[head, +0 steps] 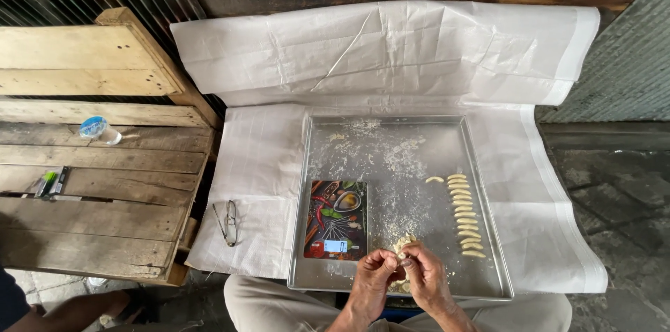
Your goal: The person is weighing small pieces of dough on a digital scale and then rolling them by hand into crescent shapes, which are then lined up on a metal baking tray.
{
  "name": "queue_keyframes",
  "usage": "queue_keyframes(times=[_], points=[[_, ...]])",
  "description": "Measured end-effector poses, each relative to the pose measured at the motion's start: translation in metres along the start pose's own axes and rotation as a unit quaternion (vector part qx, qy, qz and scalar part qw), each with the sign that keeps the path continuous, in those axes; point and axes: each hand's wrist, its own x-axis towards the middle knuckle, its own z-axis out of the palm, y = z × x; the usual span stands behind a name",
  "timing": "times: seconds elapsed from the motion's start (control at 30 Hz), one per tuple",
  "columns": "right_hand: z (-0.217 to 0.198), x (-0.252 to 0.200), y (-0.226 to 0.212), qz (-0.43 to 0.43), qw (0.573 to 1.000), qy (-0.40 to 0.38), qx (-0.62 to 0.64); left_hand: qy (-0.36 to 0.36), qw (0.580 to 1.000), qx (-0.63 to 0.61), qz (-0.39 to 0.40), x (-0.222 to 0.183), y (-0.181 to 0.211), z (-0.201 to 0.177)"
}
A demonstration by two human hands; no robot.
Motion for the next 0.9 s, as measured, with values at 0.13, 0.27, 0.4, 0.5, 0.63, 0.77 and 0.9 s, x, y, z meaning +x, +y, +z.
queue_keyframes(times=[0.13,0.27,0.4,0.5,0.63,0.77,0.9], points=[[0.001,0.007,-0.013,0.065,0.997,0.037,0.007,0.067,0.995,0.028,0.062,-0.004,-0.009,0.004],[0.008,0.003,-0.013,0.071,0.997,0.031,-0.025,0.101,0.978,0.135,0.122,-0.004,-0.006,0.0],[0.012,0.006,-0.024,0.104,0.994,0.015,0.0,0.134,0.939,0.286,0.139,-0.007,0.002,-0.001],[0.013,0.0,-0.014,0.12,0.993,0.01,-0.01,0.118,0.931,0.304,0.161,-0.006,0.006,-0.004],[0.005,0.001,-0.006,0.084,0.996,0.008,0.019,0.052,0.96,0.252,0.111,-0.007,0.018,-0.005],[0.001,0.005,-0.012,-0.009,0.999,0.0,-0.052,0.113,0.917,0.361,0.126,0.001,0.007,-0.015],[0.002,-0.007,0.011,0.01,0.999,0.032,-0.022,0.123,0.877,0.44,0.151,-0.001,0.01,-0.01]])
